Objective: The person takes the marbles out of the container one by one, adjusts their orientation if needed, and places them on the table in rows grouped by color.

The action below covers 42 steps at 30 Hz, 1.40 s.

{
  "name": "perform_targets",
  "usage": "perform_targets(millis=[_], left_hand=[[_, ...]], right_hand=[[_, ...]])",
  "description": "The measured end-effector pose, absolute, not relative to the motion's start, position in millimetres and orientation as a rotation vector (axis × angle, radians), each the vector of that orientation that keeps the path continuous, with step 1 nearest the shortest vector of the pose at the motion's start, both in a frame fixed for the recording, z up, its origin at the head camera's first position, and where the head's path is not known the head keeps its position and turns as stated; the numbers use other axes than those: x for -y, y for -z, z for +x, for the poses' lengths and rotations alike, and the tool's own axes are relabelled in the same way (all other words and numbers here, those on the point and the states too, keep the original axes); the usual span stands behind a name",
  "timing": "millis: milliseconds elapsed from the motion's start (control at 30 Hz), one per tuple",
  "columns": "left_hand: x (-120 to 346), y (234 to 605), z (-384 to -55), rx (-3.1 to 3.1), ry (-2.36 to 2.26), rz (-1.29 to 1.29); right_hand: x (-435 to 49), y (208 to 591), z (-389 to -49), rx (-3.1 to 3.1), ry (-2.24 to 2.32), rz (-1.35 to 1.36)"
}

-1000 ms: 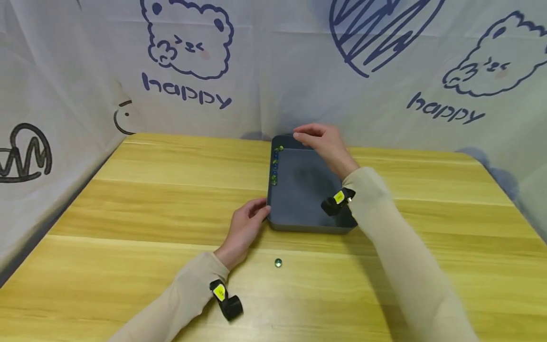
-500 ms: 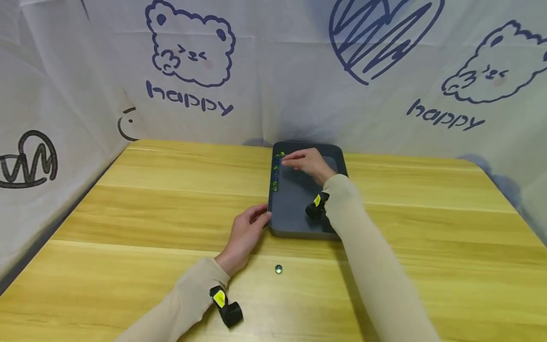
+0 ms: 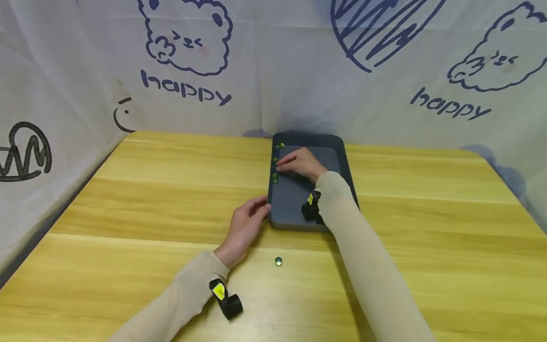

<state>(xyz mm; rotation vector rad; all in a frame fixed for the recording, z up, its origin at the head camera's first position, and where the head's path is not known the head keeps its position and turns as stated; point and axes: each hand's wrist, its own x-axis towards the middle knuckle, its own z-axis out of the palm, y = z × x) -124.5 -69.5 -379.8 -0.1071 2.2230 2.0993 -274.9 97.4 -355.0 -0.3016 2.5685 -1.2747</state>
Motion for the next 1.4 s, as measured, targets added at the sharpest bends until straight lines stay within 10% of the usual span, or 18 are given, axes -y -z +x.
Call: perform_targets(millis=[1400], left_hand=[[71.0,381.8,-125.1,-2.208,-2.112,-0.105]], right_hand=[[-101.7,334.5,-264.0,-2.516,1.343,-0.32]])
